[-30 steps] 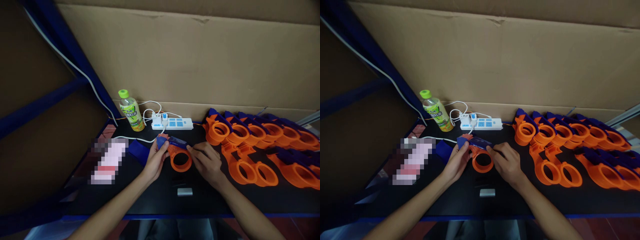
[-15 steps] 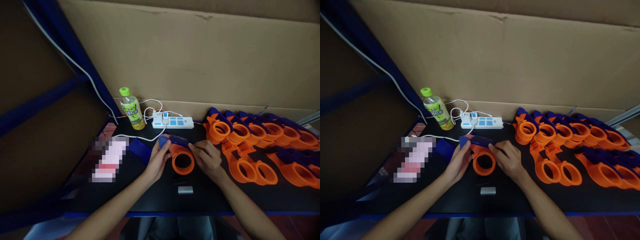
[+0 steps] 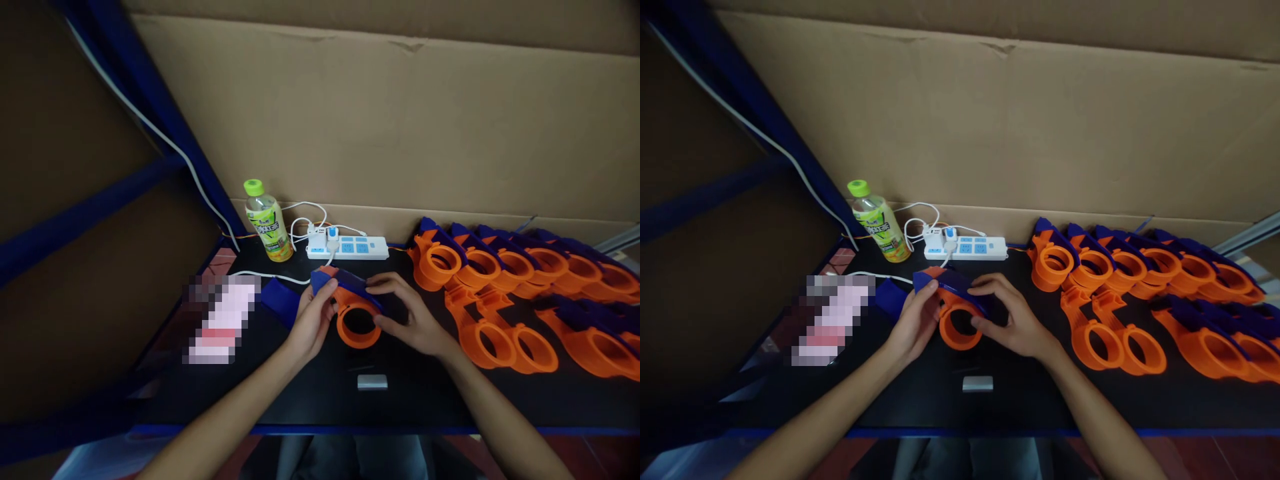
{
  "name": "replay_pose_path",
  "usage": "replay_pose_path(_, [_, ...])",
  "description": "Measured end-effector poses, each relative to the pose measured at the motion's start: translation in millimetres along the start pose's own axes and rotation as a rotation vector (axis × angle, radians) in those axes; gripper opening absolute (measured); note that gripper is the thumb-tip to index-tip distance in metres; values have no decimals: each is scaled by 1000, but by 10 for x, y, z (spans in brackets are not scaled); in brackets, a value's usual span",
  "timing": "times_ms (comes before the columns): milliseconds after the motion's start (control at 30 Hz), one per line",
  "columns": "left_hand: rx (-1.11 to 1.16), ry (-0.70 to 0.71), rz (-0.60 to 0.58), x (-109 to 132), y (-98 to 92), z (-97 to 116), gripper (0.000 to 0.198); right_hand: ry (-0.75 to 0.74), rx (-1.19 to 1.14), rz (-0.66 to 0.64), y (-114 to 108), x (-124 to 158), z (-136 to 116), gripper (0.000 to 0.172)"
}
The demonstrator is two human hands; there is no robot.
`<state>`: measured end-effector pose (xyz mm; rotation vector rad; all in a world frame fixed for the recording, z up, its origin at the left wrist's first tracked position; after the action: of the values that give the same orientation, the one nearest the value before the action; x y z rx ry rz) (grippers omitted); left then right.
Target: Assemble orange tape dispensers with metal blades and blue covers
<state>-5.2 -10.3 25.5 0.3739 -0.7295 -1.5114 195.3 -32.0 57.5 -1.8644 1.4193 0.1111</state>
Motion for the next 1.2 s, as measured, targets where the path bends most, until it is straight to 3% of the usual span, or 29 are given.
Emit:
replay_pose_path(67, [-1, 16, -30, 13, 6, 14, 36, 122, -152, -46, -7, -22, 24, 28])
replay_pose_path(167, [-18, 8, -81, 63, 26, -4, 48, 321, -269, 78, 64, -20, 99, 29])
replay_pose_path(267, [-42, -16, -162, 117, 51, -36, 53, 497, -400, 99, 182, -4, 130, 32])
replay_pose_path(467, [-80, 33, -167, 143, 57, -13, 54, 648, -636, 189, 243, 6, 79, 39])
replay_pose_path(967, [-142, 37, -250, 177, 74, 12, 68, 651, -759, 177, 187, 23, 47, 31])
replay_pose_path(1100, [-139, 52, -211, 160, 113, 5, 60, 552, -512, 182, 170, -7, 34, 29])
replay_pose_path(1200, [-87, 57, -116, 111, 101, -27, 50, 325, -108, 224, 133, 4, -74, 33])
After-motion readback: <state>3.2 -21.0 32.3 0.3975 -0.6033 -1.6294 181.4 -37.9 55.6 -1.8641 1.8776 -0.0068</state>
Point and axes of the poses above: each hand's wrist, its own x-axis away from the middle knuckle, its own y-axis out of the palm, z = x × y, the point moved 1 cm from there along -x, towards the middle knuckle, and after that the axes turned 1 degree about z, right-handed, at the moved point
